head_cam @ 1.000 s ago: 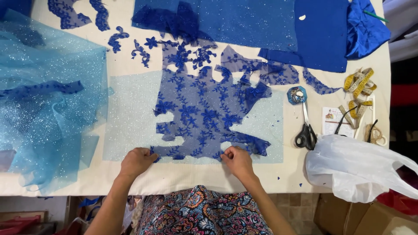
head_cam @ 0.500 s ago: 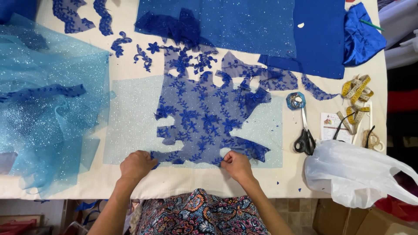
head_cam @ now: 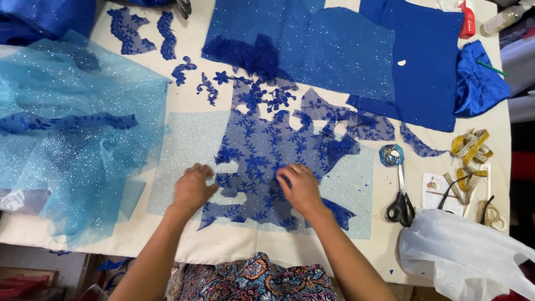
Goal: The person arranges and smooths a blue floral lace fabric on a light blue glittery base fabric on a table. They repeatedly lift, reposition, and flatten the lace to align the pattern, handling the fabric by hand throughout the clip.
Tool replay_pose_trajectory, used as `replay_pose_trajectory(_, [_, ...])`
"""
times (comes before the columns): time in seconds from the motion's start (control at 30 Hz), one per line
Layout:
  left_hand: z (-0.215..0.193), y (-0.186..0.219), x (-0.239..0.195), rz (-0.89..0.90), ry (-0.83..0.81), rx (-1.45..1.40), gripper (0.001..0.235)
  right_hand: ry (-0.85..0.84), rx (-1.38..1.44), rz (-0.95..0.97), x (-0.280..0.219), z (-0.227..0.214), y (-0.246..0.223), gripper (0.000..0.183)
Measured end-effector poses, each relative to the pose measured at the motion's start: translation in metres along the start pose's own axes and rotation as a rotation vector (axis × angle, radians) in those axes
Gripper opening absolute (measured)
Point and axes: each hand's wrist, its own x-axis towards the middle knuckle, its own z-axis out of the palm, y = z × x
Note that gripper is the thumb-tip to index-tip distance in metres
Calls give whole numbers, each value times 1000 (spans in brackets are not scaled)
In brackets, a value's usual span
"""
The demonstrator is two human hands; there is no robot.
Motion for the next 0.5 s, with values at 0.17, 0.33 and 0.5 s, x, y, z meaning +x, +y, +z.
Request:
replay_pose_trajectory(0.17, [24, 11, 33, 79, 63, -66, 38, 423, 34, -564, 57, 59, -12, 20])
replay_pose_trajectory(0.33, [49, -5, 58, 87, 72, -61, 24, 349, 121, -641, 55, 94, -14, 23])
replay_pose_trajectory(0.5, [40, -5, 49, 93, 76, -158, 12, 329, 128, -689, 51, 99, -13, 23])
